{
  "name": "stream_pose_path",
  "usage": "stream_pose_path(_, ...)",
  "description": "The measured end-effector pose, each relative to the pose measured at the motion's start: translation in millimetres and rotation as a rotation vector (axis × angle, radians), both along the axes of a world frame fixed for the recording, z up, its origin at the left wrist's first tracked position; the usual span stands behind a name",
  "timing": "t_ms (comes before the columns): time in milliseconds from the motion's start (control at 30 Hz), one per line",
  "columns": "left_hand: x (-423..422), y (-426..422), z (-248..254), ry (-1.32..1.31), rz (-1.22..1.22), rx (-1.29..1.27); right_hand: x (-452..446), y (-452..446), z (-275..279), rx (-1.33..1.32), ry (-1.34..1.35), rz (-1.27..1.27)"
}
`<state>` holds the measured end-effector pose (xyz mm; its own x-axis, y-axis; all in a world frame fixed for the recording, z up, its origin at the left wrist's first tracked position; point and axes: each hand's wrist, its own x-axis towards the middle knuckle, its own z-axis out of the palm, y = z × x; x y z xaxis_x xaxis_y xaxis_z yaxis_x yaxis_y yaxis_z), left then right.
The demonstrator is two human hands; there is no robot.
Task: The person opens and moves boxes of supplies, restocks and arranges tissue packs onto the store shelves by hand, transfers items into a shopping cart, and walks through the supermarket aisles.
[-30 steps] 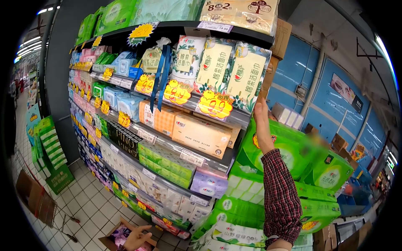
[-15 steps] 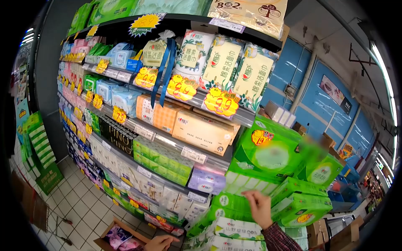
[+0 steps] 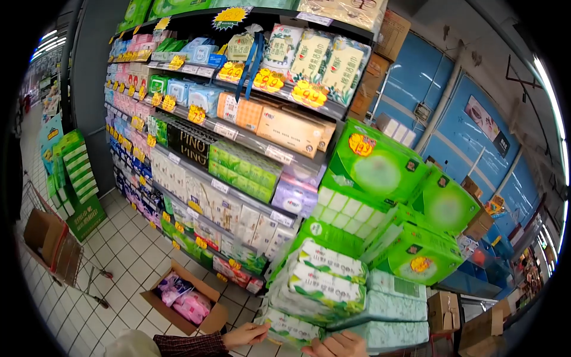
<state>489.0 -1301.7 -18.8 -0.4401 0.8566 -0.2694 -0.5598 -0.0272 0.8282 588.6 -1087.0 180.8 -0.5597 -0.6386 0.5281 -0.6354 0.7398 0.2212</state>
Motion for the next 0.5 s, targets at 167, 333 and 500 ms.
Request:
stream_pose_path(167,105.7,14.0,-9.8,-0.225,0.079,-0.064,88.7,-26.2,-80.9,-0.309,-0.134,-0.091)
stream_pose_path(333,195.3,29.7,-57.9,-0.393,0.179,0.241,139.8,-107.2,-163.5,-0.505,-0.249,-0.124)
stream_pose_path(500,242.3,19.0,-170.2,-0.269,0.2,0.599,148.7,-140.5,-217.6,-0.878,-0.118,-0.055)
